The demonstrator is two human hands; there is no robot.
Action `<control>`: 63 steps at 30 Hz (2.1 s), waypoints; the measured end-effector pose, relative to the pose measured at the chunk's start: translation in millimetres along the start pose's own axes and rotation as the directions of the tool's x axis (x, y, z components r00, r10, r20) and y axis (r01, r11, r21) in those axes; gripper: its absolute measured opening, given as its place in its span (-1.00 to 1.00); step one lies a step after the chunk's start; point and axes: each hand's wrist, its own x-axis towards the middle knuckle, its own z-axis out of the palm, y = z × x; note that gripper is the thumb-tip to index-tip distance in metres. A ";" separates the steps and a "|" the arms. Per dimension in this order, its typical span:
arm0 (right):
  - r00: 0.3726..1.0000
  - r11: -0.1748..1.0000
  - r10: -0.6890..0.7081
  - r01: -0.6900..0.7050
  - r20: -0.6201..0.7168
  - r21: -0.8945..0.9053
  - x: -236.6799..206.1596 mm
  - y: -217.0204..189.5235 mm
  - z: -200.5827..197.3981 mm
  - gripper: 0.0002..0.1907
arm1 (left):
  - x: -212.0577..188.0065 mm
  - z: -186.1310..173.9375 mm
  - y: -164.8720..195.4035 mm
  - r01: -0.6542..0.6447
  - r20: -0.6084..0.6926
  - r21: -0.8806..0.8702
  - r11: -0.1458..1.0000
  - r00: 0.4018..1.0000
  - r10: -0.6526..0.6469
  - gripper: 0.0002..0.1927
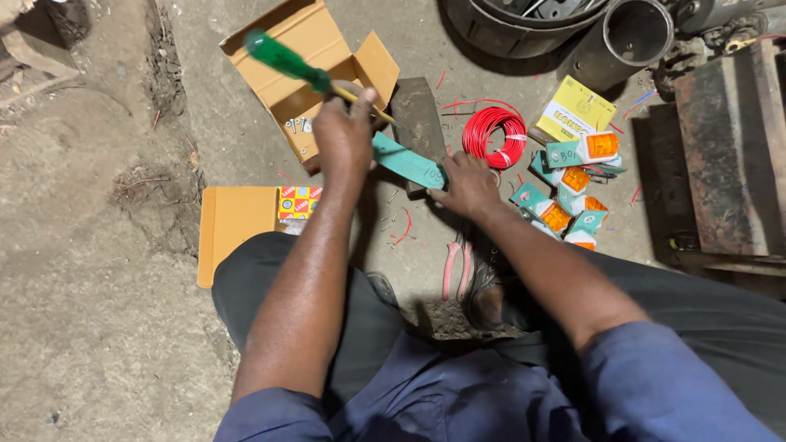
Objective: The person sits on the floor and uses a hammer and chisel to drive nails into a small teal plastic board. They repeatedly position the chisel, strike it, and adjust the board. The person also handles a white plastic socket and places it into a cardboard box.
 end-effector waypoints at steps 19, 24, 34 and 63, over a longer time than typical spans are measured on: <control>0.928 0.924 0.334 -0.287 -0.167 0.251 -20.6 -32.4 46.5 -0.23 | -31.5 29.9 -35.7 -0.021 0.104 0.154 0.988 0.995 0.005 -0.65; 0.930 0.918 0.333 -0.282 -0.157 0.277 -22.7 -34.3 44.5 -0.26 | -31.6 32.1 -38.0 -0.024 0.126 0.207 0.978 0.992 -0.002 -0.61; 0.938 0.902 0.328 -0.276 -0.110 0.333 -19.7 -30.7 38.9 -0.31 | -27.8 43.1 -54.0 -0.213 0.214 0.297 0.931 0.965 0.153 -0.54; 0.943 0.886 0.317 -0.256 -0.102 0.385 -38.3 -19.0 35.0 -0.28 | -45.1 45.6 -40.1 -0.310 0.280 0.221 0.925 0.928 0.245 -0.66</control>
